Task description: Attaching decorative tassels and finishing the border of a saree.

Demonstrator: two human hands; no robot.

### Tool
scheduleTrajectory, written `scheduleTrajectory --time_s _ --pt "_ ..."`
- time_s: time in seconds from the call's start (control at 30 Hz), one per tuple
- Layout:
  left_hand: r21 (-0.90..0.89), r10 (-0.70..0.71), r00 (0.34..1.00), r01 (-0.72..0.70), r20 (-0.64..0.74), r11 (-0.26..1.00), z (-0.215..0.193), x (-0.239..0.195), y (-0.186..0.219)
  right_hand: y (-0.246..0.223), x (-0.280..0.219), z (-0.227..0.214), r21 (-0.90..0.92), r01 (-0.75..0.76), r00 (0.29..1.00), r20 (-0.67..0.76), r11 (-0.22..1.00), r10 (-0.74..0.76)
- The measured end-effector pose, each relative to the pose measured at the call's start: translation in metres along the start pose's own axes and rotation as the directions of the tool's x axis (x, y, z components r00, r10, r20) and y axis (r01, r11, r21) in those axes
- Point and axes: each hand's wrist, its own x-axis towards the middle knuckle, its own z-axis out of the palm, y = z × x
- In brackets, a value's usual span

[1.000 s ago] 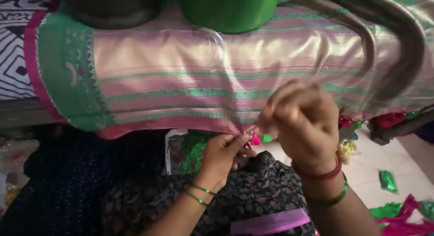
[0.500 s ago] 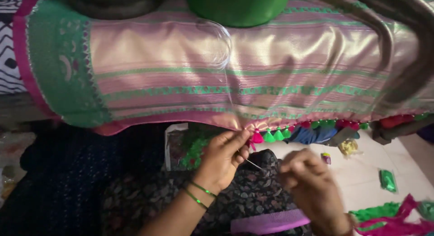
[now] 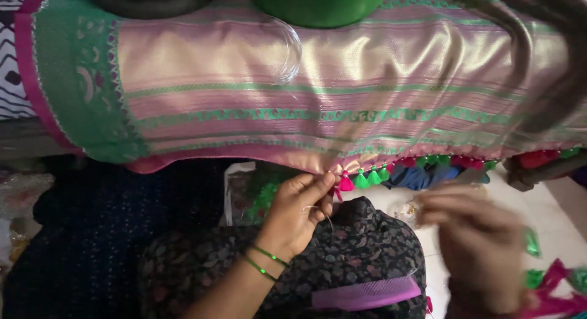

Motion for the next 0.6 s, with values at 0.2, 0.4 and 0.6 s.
scheduleTrajectory --time_s 0.2,0.4,0.6 --pt "0.043 -0.085 0.996 0.087 -0.036 0.995 0.005 -0.006 0.0 -0.027 0.032 0.095 -0.408 0.158 0.885 0.462 0.899 0.054" --pt "0.065 -0.077 0.997 0.079 -0.03 0.995 -0.001 -0.005 0.004 -0.02 0.032 0.09 -0.344 0.251 0.893 0.442 0.905 -0.08" --pt "0.135 0.015 0.999 -0.019 0.029 0.991 0.001 -0.003 0.0 0.017 0.012 0.08 0.072 -0.571 0.808 0.226 0.818 0.544"
